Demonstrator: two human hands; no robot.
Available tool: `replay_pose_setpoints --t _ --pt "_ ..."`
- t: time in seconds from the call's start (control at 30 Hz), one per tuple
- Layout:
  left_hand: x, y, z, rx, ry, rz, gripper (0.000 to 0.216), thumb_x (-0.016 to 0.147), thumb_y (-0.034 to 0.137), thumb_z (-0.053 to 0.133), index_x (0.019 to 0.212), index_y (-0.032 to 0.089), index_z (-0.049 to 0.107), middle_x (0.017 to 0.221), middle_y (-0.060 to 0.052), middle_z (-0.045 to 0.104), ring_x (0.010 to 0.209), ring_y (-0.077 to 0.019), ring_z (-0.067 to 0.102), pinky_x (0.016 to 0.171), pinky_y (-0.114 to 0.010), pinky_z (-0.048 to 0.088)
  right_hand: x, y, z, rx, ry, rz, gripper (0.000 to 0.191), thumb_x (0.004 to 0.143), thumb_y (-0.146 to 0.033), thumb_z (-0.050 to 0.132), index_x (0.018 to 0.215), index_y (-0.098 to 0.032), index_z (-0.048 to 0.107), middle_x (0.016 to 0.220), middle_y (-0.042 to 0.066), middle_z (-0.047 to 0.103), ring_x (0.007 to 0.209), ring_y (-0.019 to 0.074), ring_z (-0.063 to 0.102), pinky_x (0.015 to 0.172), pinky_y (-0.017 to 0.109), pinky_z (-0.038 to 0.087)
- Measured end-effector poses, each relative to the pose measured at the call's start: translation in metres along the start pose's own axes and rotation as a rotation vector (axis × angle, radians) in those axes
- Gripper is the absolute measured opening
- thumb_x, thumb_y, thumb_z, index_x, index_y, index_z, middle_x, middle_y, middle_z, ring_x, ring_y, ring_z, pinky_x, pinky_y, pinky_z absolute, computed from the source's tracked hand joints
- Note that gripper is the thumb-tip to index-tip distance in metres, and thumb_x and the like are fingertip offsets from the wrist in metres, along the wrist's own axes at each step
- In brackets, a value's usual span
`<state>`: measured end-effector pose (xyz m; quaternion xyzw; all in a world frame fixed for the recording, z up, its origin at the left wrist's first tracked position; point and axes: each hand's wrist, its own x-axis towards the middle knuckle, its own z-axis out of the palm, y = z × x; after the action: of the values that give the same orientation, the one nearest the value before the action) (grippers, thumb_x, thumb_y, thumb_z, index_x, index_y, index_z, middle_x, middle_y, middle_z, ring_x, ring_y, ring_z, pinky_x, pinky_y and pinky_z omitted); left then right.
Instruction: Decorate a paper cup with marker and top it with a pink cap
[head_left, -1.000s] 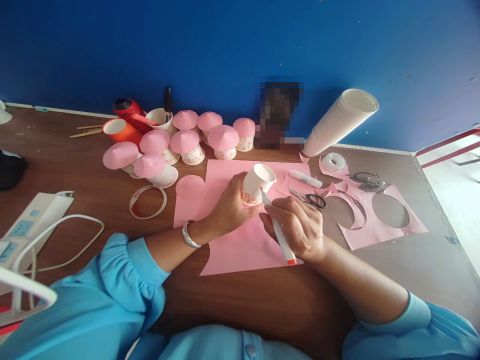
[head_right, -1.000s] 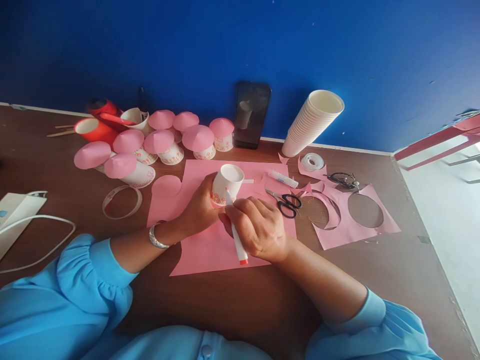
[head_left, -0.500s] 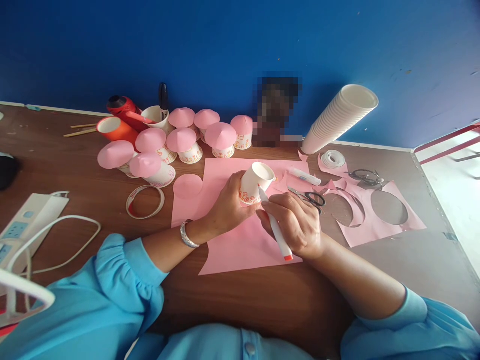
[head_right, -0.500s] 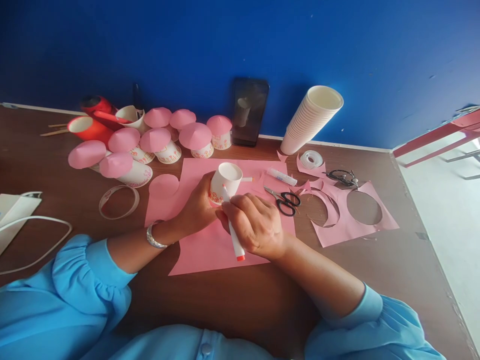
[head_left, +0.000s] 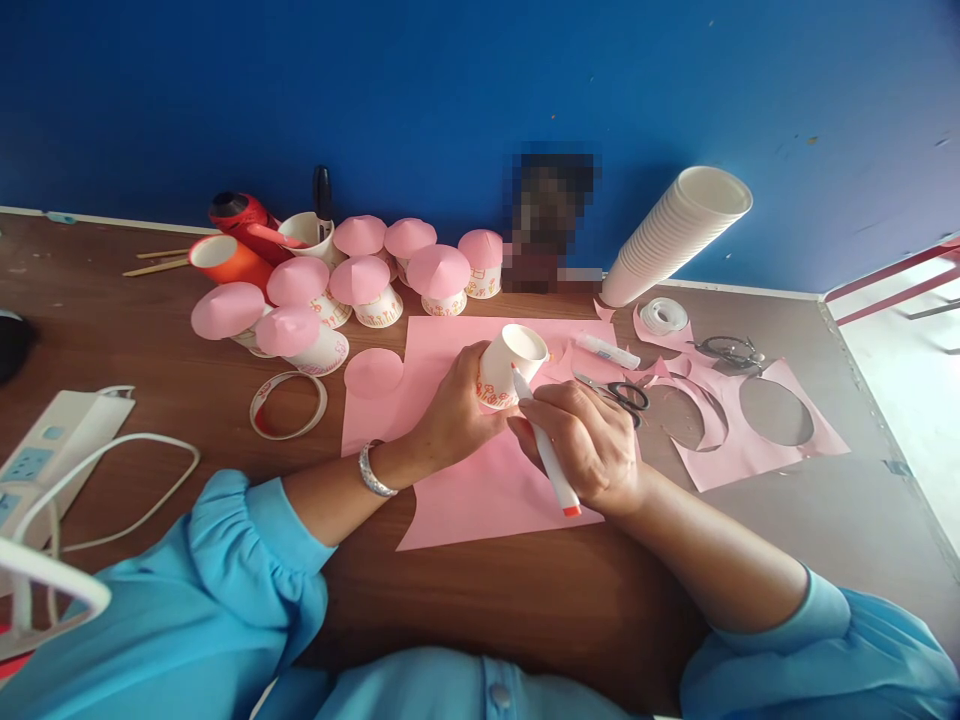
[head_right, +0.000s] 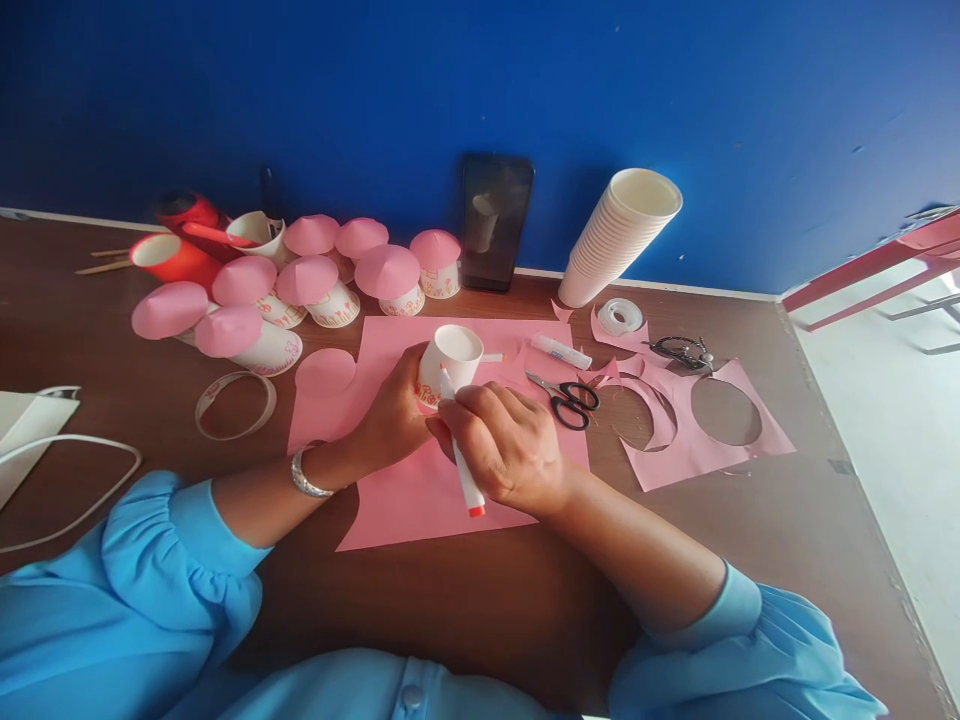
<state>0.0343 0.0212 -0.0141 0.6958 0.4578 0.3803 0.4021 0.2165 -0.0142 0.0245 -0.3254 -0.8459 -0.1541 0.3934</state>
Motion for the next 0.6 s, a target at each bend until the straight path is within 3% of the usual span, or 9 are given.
replay_pose_setpoints --t 0.6 --pt "0.0009 0.0046 -0.0014 -0.042 -0.024 -0.068 0.055 0.076 0.033 0.081 0.121 0.021 0.052 0.119 -0.008 0.065 0.104 -0.0275 0.066 0.086 -0.042 0.058 0.0006 0.0020 0.0008 -0.006 -0.007 0.017 0.013 0.100 -0.015 0.062 0.111 -0.018 0.057 0.084 0.005 0.069 0.067 0.0166 0.062 0.060 0.029 0.051"
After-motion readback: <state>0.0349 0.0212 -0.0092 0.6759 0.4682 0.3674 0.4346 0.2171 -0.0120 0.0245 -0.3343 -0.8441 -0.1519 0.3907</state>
